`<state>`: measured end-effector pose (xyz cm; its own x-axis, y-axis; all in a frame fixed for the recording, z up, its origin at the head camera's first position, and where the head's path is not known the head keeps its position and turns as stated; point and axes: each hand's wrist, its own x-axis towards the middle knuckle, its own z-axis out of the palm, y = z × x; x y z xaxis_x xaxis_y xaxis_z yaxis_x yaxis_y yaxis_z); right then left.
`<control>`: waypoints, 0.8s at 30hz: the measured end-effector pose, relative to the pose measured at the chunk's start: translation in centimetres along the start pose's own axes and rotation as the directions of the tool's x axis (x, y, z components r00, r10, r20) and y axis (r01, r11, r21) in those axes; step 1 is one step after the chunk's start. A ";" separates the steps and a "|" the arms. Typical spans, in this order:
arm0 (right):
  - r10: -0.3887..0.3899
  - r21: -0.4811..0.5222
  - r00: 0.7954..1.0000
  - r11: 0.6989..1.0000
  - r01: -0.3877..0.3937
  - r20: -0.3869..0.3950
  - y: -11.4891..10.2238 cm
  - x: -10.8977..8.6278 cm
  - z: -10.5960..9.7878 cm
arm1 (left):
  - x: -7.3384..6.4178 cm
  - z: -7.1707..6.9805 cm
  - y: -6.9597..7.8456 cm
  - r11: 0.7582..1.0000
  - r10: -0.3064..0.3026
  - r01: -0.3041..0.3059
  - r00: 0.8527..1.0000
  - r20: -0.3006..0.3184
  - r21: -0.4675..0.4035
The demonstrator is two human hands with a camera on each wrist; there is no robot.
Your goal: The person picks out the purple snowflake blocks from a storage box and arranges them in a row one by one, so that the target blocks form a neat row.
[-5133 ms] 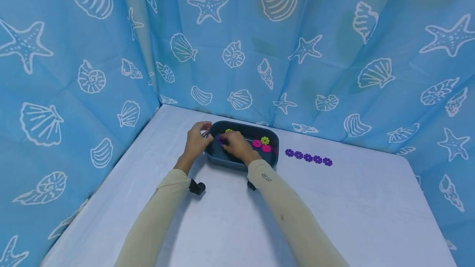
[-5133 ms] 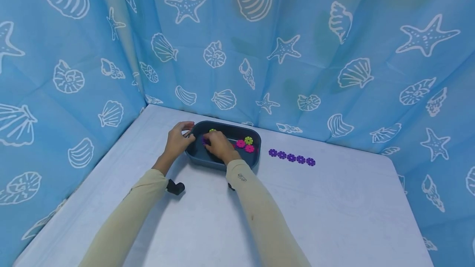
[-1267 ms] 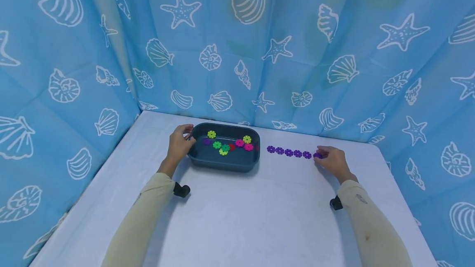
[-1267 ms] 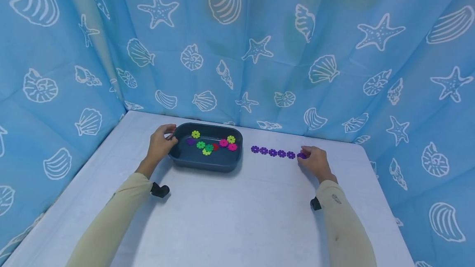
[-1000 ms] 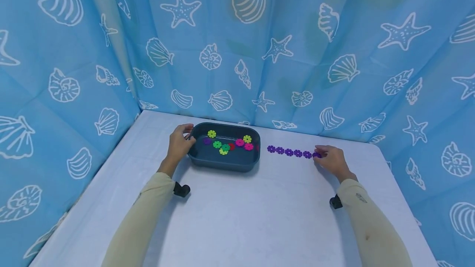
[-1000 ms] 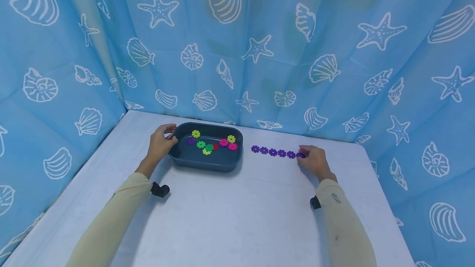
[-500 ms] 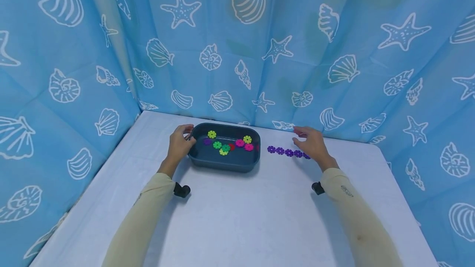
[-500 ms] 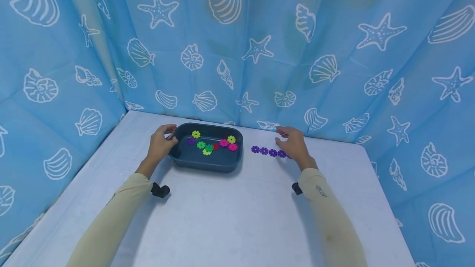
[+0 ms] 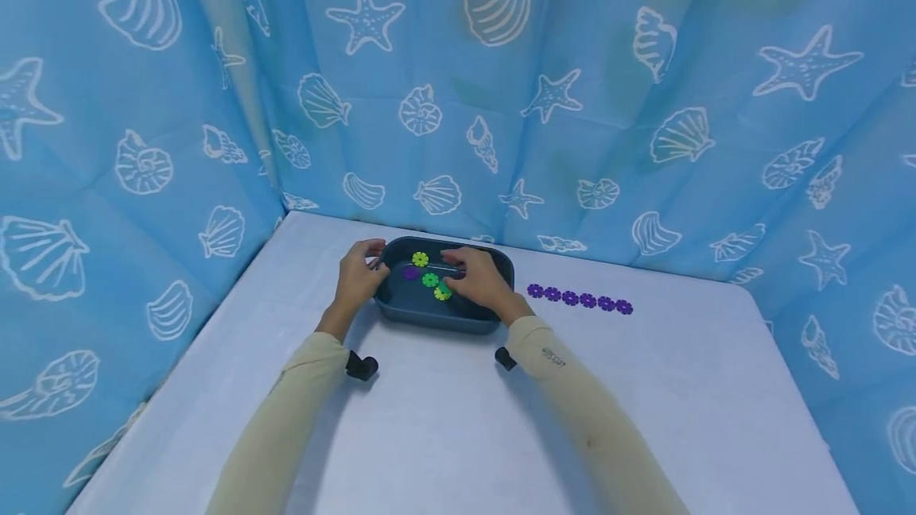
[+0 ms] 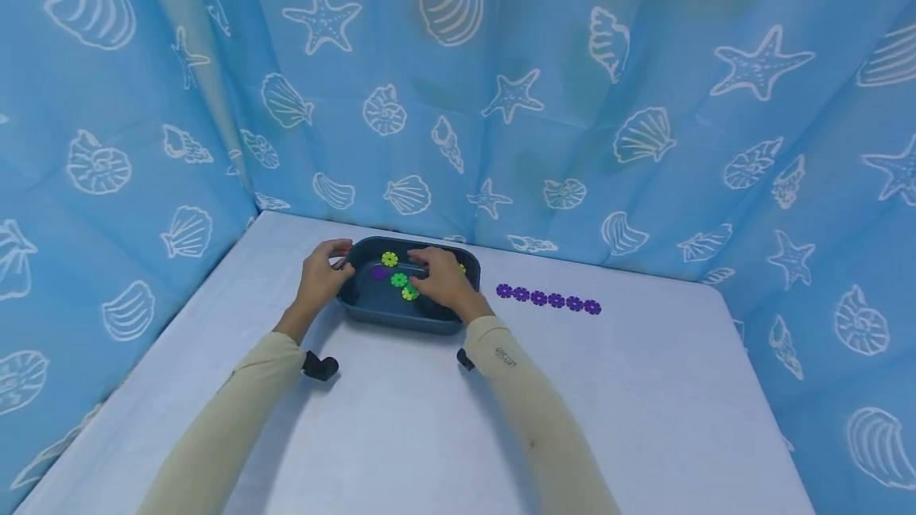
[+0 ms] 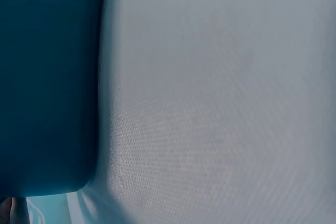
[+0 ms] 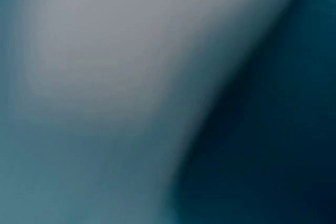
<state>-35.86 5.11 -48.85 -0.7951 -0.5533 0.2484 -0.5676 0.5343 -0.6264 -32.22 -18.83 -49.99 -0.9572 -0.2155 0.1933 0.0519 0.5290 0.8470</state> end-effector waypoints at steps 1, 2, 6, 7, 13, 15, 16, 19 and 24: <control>-0.008 0.006 1.000 1.000 0.008 0.024 -0.5 0.5 0.9 | 0.0 0.0 0.0 1.000 0.001 -0.001 1.000 -0.004 0.000; -0.007 0.003 0.999 1.000 0.007 0.051 -1.0 1.0 1.7 | 0.1 0.0 -0.1 1.000 0.003 -0.003 1.000 -0.007 0.000; 0.023 -0.053 0.990 0.998 -0.016 0.141 -2.1 2.5 4.3 | 0.2 -0.1 -0.3 1.000 0.012 -0.012 1.000 0.001 0.000; 0.033 -0.062 0.987 0.998 -0.024 0.160 -2.3 2.8 4.7 | 0.2 -0.2 -0.4 1.000 0.017 -0.017 1.000 0.005 -0.001; 0.020 -0.107 0.973 0.994 0.005 0.230 -2.6 3.6 5.4 | 0.1 -0.3 -0.2 0.996 0.071 -0.071 0.997 0.000 -0.045; -0.010 -0.084 0.969 0.996 0.031 0.247 -2.5 3.6 5.4 | 0.1 -0.4 -0.2 0.997 0.071 -0.071 0.997 -0.005 -0.041; -0.025 -0.075 0.968 0.996 0.045 0.251 -2.5 3.6 5.4 | 0.1 -0.5 -0.2 0.997 0.069 -0.069 0.998 -0.007 -0.037; -0.043 -0.042 0.968 0.998 0.055 0.246 -2.4 3.5 5.4 | 0.2 -0.5 -0.3 0.997 0.071 -0.071 0.997 -0.011 -0.021; -0.011 -0.063 0.964 0.998 0.028 0.264 -2.2 3.1 5.4 | 0.0 -0.4 -0.4 0.998 0.065 -0.065 0.998 0.000 -0.020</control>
<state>-35.90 -1.22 -50.67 -0.7042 -0.7081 0.0511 -0.6021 0.5576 -0.5714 -32.15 -19.37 -50.13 -0.9516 -0.1810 0.2483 0.1197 0.5257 0.8422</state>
